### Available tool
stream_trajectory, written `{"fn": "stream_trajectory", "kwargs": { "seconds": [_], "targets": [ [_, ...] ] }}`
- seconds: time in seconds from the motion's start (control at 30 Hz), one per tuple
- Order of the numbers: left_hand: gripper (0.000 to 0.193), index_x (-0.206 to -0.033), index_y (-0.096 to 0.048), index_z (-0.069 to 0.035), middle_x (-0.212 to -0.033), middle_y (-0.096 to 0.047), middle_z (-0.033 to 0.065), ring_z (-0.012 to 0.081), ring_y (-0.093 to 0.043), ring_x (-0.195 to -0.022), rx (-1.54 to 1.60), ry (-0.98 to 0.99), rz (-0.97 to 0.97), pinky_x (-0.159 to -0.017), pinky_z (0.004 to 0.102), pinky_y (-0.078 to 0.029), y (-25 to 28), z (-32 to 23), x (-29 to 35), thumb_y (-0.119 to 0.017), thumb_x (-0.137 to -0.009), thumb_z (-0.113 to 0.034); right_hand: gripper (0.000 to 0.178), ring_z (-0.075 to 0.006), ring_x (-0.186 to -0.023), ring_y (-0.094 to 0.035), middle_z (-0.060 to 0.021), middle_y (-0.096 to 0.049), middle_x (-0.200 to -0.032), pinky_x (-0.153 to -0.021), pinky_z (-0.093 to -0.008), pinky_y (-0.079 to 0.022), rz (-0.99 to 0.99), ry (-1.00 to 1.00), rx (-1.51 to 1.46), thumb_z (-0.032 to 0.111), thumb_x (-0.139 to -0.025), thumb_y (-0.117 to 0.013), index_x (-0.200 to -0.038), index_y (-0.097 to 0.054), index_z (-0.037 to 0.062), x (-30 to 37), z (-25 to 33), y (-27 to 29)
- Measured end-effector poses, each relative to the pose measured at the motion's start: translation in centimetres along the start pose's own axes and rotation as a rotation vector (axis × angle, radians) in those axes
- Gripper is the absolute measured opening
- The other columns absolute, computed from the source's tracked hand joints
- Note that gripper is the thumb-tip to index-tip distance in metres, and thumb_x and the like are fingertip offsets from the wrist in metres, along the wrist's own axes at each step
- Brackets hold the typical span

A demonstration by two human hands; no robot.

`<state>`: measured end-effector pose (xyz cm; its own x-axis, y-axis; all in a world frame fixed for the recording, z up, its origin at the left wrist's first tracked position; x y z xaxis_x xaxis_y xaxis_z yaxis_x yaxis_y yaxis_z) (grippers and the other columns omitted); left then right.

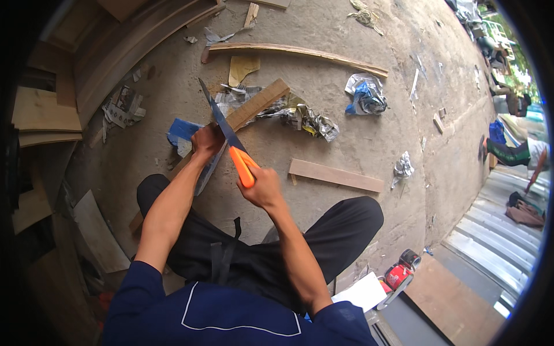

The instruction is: The person sits on the floor and uses a hand saw to cut a small piece of wood resting on a blue block. The person holds the wood with one hand and saws with the other, completing the cut and separating the piece.

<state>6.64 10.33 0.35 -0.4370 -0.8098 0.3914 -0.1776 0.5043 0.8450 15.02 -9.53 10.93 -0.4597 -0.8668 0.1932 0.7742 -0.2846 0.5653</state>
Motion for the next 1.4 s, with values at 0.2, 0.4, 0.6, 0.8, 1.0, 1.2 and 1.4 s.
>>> {"fn": "stream_trajectory", "kwargs": {
  "seconds": [0.2,0.4,0.6,0.8,1.0,1.2,1.4],
  "targets": [
    [0.046,-0.100,-0.070,-0.006,-0.095,-0.066,0.0277,0.0442,-0.064,-0.095,-0.010,-0.017,-0.001,-0.084,0.0499,-0.050,-0.1,-0.1,0.2,-0.054,-0.084,-0.047,0.020,-0.0391,-0.064,-0.062,-0.0201,-0.062,-0.068,-0.059,-0.0421,-0.051,-0.003,-0.008,-0.037,0.022,-0.073,-0.071,-0.078,-0.066,0.0033,3.2,0.7,1.9],
    [0.051,-0.093,-0.072,-0.004,-0.091,-0.066,0.0287,0.0441,-0.065,-0.094,-0.002,-0.018,-0.040,-0.082,0.0498,-0.051,-0.2,0.2,0.0,-0.057,-0.081,-0.051,0.014,-0.0346,-0.057,-0.062,-0.0189,-0.059,-0.064,-0.055,-0.0358,-0.049,-0.035,0.064,-0.040,0.014,-0.073,-0.069,-0.073,-0.063,0.0016,2.1,0.3,1.1],
    [0.050,-0.090,-0.072,-0.003,-0.094,-0.066,0.0286,0.0450,-0.064,-0.095,-0.025,-0.012,0.000,-0.083,0.0502,-0.050,0.0,0.0,-0.1,-0.054,-0.083,-0.050,0.014,-0.0342,-0.057,-0.061,-0.0182,-0.059,-0.063,-0.054,-0.0363,-0.049,-0.027,0.034,-0.024,0.014,-0.073,-0.070,-0.074,-0.062,0.0019,4.4,0.3,2.9],
    [0.048,-0.094,-0.071,-0.003,-0.096,-0.065,0.0292,0.0459,-0.063,-0.096,-0.001,0.002,-0.011,-0.085,0.0506,-0.049,0.2,-0.1,0.1,-0.051,-0.085,-0.045,0.015,-0.0366,-0.058,-0.061,-0.0187,-0.060,-0.064,-0.055,-0.0376,-0.049,-0.021,0.059,-0.009,0.015,-0.073,-0.069,-0.077,-0.063,0.0018,3.1,0.7,1.5],
    [0.049,-0.098,-0.072,-0.005,-0.098,-0.065,0.0289,0.0450,-0.064,-0.097,-0.019,-0.032,-0.009,-0.085,0.0494,-0.050,-0.1,-0.1,-0.1,-0.050,-0.086,-0.048,0.022,-0.0391,-0.065,-0.063,-0.0186,-0.064,-0.070,-0.061,-0.0449,-0.051,-0.021,0.034,0.003,0.024,-0.072,-0.073,-0.083,-0.068,0.0056,3.9,-0.7,0.9],
    [0.043,-0.098,-0.071,-0.005,-0.095,-0.066,0.0280,0.0450,-0.063,-0.096,-0.007,-0.030,-0.006,-0.084,0.0501,-0.050,0.8,-0.6,0.6,-0.052,-0.085,-0.041,0.023,-0.0401,-0.066,-0.062,-0.0202,-0.063,-0.068,-0.061,-0.0451,-0.051,-0.028,0.026,-0.057,0.026,-0.075,-0.070,-0.078,-0.066,0.0036,1.6,-0.1,1.4],
    [0.051,-0.099,-0.071,-0.003,-0.097,-0.066,0.0272,0.0448,-0.064,-0.096,-0.017,-0.062,0.005,-0.084,0.0508,-0.049,0.2,-0.8,0.8,-0.049,-0.086,-0.047,0.020,-0.0396,-0.061,-0.061,-0.0225,-0.060,-0.068,-0.058,-0.0408,-0.049,-0.072,0.066,-0.026,0.020,-0.076,-0.068,-0.077,-0.064,0.0006,3.1,-1.5,0.4]
  ]
}}
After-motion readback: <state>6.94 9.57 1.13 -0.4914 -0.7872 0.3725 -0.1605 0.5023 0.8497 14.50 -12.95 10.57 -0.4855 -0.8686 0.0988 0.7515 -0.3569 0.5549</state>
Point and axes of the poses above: each hand's wrist, its own x-axis away from the middle knuckle, its own y-axis out of the back of the hand, z = x × y, the point moved 5 cm from there along -x, towards the middle knuckle
